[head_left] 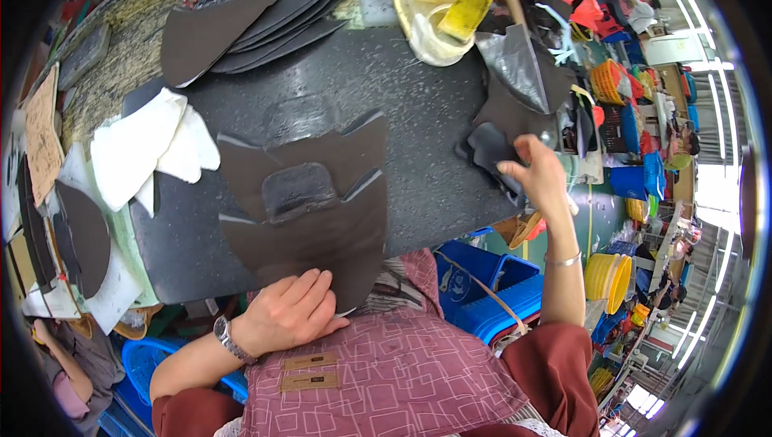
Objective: The person applies glue to leather pieces and liner material with a glue spatula, then assembles the components by hand.
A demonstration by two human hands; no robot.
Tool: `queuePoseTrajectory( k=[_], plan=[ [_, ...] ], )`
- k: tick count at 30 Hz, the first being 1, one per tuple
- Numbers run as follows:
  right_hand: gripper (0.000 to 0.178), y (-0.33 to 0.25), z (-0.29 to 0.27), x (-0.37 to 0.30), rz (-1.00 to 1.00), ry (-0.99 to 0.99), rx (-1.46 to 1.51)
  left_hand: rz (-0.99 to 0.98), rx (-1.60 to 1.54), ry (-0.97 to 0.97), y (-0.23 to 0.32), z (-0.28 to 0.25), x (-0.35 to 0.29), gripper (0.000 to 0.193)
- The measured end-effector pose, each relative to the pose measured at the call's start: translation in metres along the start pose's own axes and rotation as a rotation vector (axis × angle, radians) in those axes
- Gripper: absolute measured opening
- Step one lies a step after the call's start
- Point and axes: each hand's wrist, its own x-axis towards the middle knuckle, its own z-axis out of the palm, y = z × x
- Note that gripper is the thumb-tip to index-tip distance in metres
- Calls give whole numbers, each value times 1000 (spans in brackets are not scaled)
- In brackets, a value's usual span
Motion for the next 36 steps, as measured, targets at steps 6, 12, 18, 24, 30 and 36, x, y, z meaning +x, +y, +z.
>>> queuePoseTrajectory(
  k=[6,12,18,24,30,36],
  plan=[
    [22,22,40,-37,-199,418,-208,-33,-132,4,-8,1,3,38],
    [21,-33,14,-50,-116,553,176,-232,-232,280,-10,-17,5,33],
    [14,-168,12,-50,-383,-521,872,-761,-882,458,-15,-22,18,63],
    [44,-195,57,-34,168,-362,1354,-1105,-763,567,-38,-16,13,68],
    [40,-208,74,-29,159,-226,1035,-1145,-525,505,-52,-7,16,66],
    [32,-210,79,-25,117,-185,875,-1081,-406,452,-55,-3,15,61]
  ],
)
